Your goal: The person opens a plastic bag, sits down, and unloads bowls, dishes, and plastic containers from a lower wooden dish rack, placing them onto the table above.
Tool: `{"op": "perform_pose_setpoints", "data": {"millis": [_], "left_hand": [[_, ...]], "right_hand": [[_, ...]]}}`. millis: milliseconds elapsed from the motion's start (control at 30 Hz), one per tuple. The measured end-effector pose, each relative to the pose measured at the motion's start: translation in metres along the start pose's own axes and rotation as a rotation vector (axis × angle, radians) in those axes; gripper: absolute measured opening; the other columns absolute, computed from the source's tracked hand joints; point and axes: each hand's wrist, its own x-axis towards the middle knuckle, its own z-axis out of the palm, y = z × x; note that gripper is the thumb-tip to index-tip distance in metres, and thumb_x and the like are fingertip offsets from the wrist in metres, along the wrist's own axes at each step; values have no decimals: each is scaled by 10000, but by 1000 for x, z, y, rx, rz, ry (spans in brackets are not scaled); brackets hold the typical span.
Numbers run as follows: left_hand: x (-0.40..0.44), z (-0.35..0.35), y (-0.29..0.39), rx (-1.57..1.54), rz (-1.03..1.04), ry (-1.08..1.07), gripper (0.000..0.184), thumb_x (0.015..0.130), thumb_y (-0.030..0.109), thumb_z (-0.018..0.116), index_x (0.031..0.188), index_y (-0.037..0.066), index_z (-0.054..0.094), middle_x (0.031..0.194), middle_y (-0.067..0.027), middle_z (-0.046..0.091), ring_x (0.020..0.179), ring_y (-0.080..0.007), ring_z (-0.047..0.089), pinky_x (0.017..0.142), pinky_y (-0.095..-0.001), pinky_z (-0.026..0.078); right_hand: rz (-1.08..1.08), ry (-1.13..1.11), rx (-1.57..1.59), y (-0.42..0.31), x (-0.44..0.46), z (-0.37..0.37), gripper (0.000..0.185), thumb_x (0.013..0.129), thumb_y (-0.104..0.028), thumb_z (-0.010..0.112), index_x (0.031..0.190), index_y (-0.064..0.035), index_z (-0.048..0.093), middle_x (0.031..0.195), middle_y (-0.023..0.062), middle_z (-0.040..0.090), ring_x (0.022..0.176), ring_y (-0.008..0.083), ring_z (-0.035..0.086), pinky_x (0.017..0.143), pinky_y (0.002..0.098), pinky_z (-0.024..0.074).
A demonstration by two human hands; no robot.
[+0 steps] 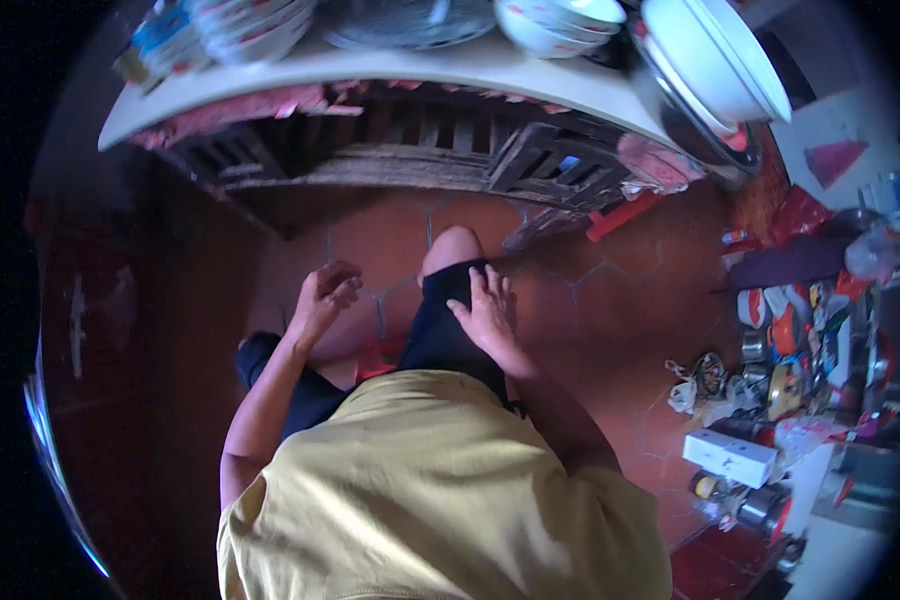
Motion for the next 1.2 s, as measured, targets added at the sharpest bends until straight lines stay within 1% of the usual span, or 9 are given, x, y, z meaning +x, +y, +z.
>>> {"op": "perform_pose_setpoints", "data": {"millis": [133, 333, 400, 467, 500, 600, 800, 867, 1200], "left_hand": [[88, 38, 56, 24, 66, -63, 186, 895, 127, 602, 1009, -16, 637, 773, -79, 645, 689, -121, 610, 600, -272, 478], [235, 107, 90, -133, 87, -204, 245, 933, 154, 591, 1128, 7, 603, 921, -68, 667, 769, -162, 647, 629, -303, 539], [276, 134, 96, -138, 99, -191, 175, 917, 163, 612, 1007, 16, 643, 837, -65, 667, 761, -164, 656, 610, -313, 535], [334, 140, 68, 182, -69, -269, 278, 910, 292, 639, 1065, 62, 638, 985, -49, 659, 838, -175, 644, 605, -341, 536], [351, 147, 63, 285, -84, -281, 274, 907, 289, 640, 1060, 61, 637, 977, -50, 658, 827, -174, 640, 598, -340, 533], [380, 160, 54, 478, -80, -267, 265, 900, 280, 642, 1042, 57, 634, 955, -52, 652, 793, -174, 628, 578, -339, 522], [429, 176, 33, 712, -96, -236, 246, 885, 261, 646, 1008, 49, 628, 910, -56, 641, 725, -173, 605, 537, -337, 502], [434, 185, 34, 739, -99, -231, 240, 880, 255, 648, 997, 46, 626, 894, -57, 637, 703, -172, 598, 523, -336, 495], [438, 178, 12, 754, -131, -168, 213, 856, 224, 655, 939, 32, 616, 819, -64, 618, 590, -170, 559, 455, -333, 461]], "right_hand": [[102, -41, -96, 30, 23, 29, 834, 749, -465, 716, 1385, -44, 379, 1462, 211, 300, 1297, 435, 329, 983, 589, 347], [251, 67, -7, 58, 54, 19, 881, 714, -463, 722, 1390, -35, 355, 1478, 221, 272, 1259, 435, 360, 923, 587, 401], [272, 81, -32, 62, 57, 16, 894, 673, -437, 739, 1370, -27, 360, 1429, 221, 317, 1230, 433, 382, 905, 578, 419], [299, 158, -19, 68, 53, 17, 895, 645, -428, 750, 1349, -29, 367, 1360, 208, 361, 1196, 429, 401, 887, 567, 430], [308, 157, 6, 73, 51, 19, 889, 650, -441, 752, 1348, -37, 378, 1371, 228, 354, 1208, 436, 389, 906, 570, 407], [326, 201, 21, 85, 50, 22, 879, 675, -456, 730, 1366, -43, 377, 1368, 258, 355, 1219, 459, 369, 931, 610, 367], [330, 232, -9, 93, 54, 25, 796, 685, -470, 709, 1294, -18, 466, 1326, 267, 394, 1107, 434, 433, 868, 603, 399], [299, 240, -84, 92, 57, 22, 786, 685, -477, 701, 1282, -18, 475, 1330, 258, 393, 1104, 430, 438, 827, 554, 421], [284, 179, -28, 91, 68, 21, 765, 708, -460, 700, 1294, -34, 453, 1324, 247, 380, 1105, 422, 432, 855, 550, 402]]}}
